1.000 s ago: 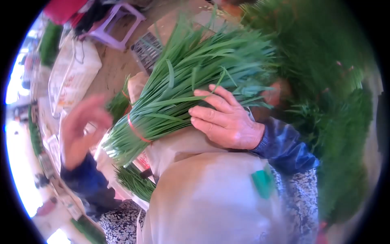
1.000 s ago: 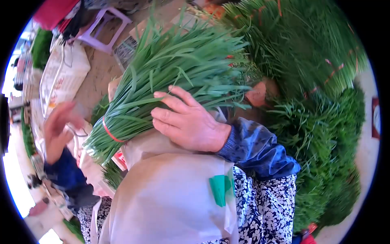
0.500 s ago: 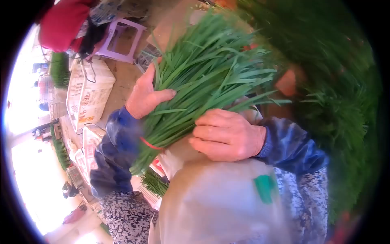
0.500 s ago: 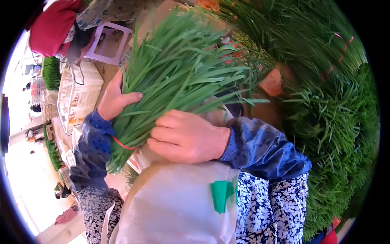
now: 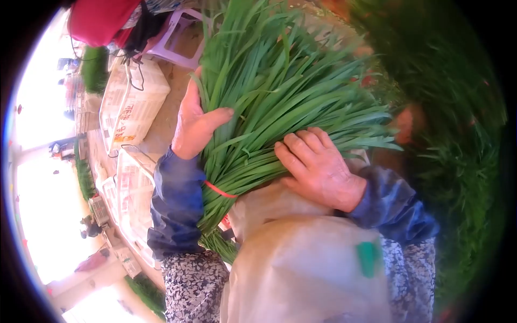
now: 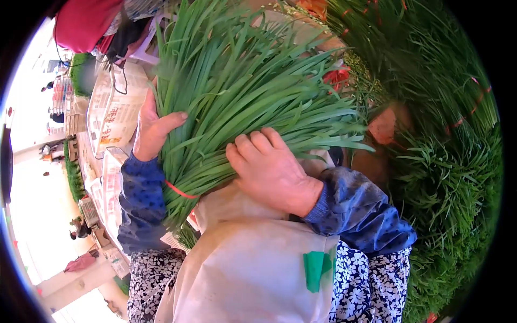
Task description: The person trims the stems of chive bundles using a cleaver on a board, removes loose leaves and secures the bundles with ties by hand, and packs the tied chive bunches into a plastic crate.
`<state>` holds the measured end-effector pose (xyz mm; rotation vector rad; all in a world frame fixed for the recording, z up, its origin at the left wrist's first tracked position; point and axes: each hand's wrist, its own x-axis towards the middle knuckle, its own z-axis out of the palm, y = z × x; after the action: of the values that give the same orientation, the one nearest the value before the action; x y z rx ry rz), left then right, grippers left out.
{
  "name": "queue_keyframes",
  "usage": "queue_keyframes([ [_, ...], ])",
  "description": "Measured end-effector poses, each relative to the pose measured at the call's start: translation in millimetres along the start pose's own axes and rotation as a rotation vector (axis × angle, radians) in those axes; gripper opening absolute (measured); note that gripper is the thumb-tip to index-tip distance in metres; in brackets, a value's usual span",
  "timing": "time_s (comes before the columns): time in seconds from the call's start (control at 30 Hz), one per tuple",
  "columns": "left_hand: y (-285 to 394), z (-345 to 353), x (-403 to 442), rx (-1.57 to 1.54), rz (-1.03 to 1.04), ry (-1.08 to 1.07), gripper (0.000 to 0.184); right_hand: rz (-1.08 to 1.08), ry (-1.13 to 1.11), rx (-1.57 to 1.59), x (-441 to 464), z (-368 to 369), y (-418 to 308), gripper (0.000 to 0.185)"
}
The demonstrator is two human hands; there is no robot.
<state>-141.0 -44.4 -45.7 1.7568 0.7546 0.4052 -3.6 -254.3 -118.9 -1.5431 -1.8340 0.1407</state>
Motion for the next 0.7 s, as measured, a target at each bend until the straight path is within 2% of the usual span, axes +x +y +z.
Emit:
queue_keyframes([
  [0.1, 5, 4, -3, 0.015, 0.016, 0.004, 0.082, 0.013, 0.016, 0.085, 4, -9, 4, 0.065],
  [0.3, 11, 21, -8, 0.01, 0.036, 0.014, 0.084, -0.024, 0.128, 0.261, 2, -22, 21, 0.047],
  [0.37, 10, 24, -9, 0.029, 0.042, 0.021, 0.084, 0.095, 0.331, 0.32, 18, -30, 22, 0.041],
  [0.4, 9, 25, -7, 0.053, 0.069, 0.015, 0.084, 0.094, 0.329, 0.323, 23, -32, 22, 0.041],
  [0.47, 7, 27, -8, 0.079, 0.097, 0.016, 0.085, 0.237, 0.262, 0.194, 33, -35, 24, 0.041],
  [0.6, 4, 30, -9, 0.146, 0.103, 0.025, 0.085, 0.245, 0.222, 0.089, 44, -26, 38, 0.026],
  [0.7, 3, 31, -9, 0.191, 0.114, 0.029, 0.085, 0.197, 0.262, 0.146, 44, -18, 51, 0.018],
])
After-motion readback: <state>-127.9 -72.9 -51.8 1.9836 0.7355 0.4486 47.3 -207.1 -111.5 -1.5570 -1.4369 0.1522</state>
